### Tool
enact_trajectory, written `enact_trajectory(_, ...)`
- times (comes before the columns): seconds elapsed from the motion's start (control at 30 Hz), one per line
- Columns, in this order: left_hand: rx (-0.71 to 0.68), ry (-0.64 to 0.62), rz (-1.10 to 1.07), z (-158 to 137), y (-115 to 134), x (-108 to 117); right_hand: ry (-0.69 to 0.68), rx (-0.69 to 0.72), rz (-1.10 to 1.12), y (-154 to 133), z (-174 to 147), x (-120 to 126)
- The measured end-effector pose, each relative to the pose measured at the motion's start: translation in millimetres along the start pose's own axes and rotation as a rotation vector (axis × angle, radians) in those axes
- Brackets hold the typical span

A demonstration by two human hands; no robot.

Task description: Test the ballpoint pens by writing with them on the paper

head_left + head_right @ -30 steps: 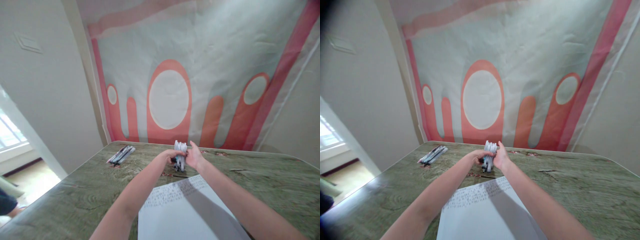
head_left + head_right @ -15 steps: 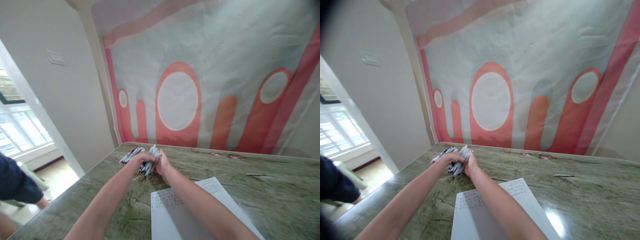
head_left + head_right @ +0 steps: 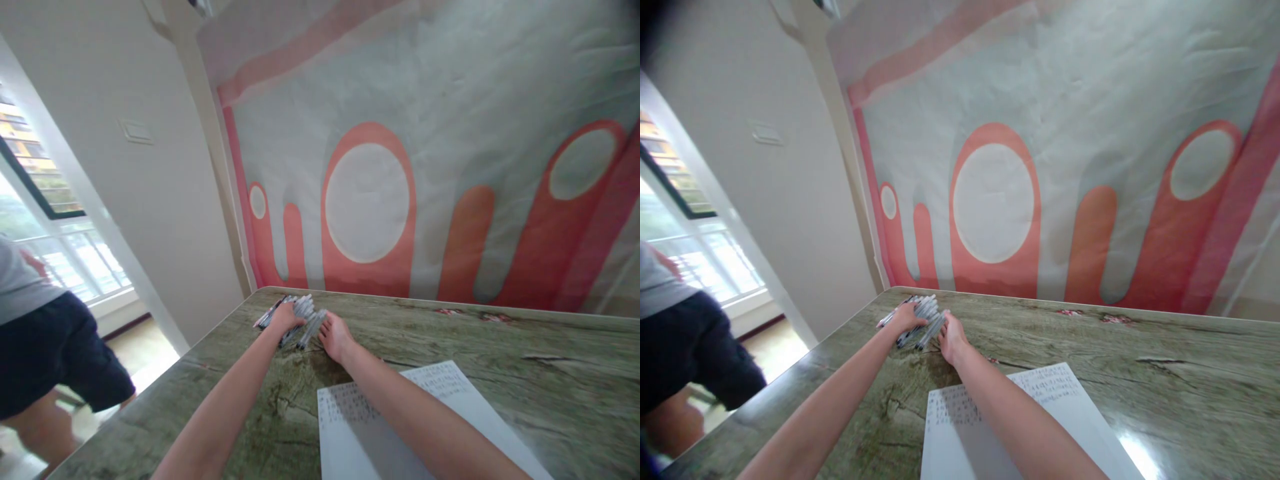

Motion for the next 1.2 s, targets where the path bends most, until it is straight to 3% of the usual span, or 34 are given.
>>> enact_trajectory(0.27, 0.006, 0.109, 0.015, -13.6, 8.2, -1.6, -0.118, -0.091, 0.056, 3.4, -16.4, -7.5)
enact_trajectory(0.37, -0.027, 0.159, 0.028, -29.2, 20.2, -2.9, -0.147, -0.12, 0.082, 4.9, -20.6, -10.6)
enact_trajectory(0.5, -0.099, 0.134, 0.096, -53.0, 36.2, -13.8, -0.193, -0.163, 0.119, 7.5, -23.0, -16.9)
enact_trajectory(0.63, -0.097, 0.132, 0.143, -62.9, 39.0, -22.0, -0.144, -0.157, -0.038, -0.5, -28.9, -14.7)
enact_trajectory(0.73, -0.067, 0.124, 0.144, -60.6, 38.2, -23.4, -0.037, -0.144, -0.188, -15.5, -41.1, 1.2)
enact_trajectory(0.9, 0.01, 0.135, 0.147, -53.3, 39.9, -20.3, -0.001, -0.094, -0.357, -46.1, -78.3, 46.0)
enact_trajectory(1.1, 0.09, 0.141, 0.115, -46.0, 39.2, -23.5, -0.048, 0.082, -0.579, -96.0, -145.5, 103.5)
enact_trajectory(1.2, 0.114, 0.133, 0.111, -44.5, 38.6, -23.5, 0.0, 0.126, -0.748, -116.7, -181.8, 134.0)
Point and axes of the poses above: each hand's wrist, its own z-axis towards the middle knuckle, its own x-axis out of the back of the hand, y = z × x, the point moved 6 cm from there along z, towards the middle knuckle, and after that the axes turned 3 degrees about y, right-handed, at the moved point
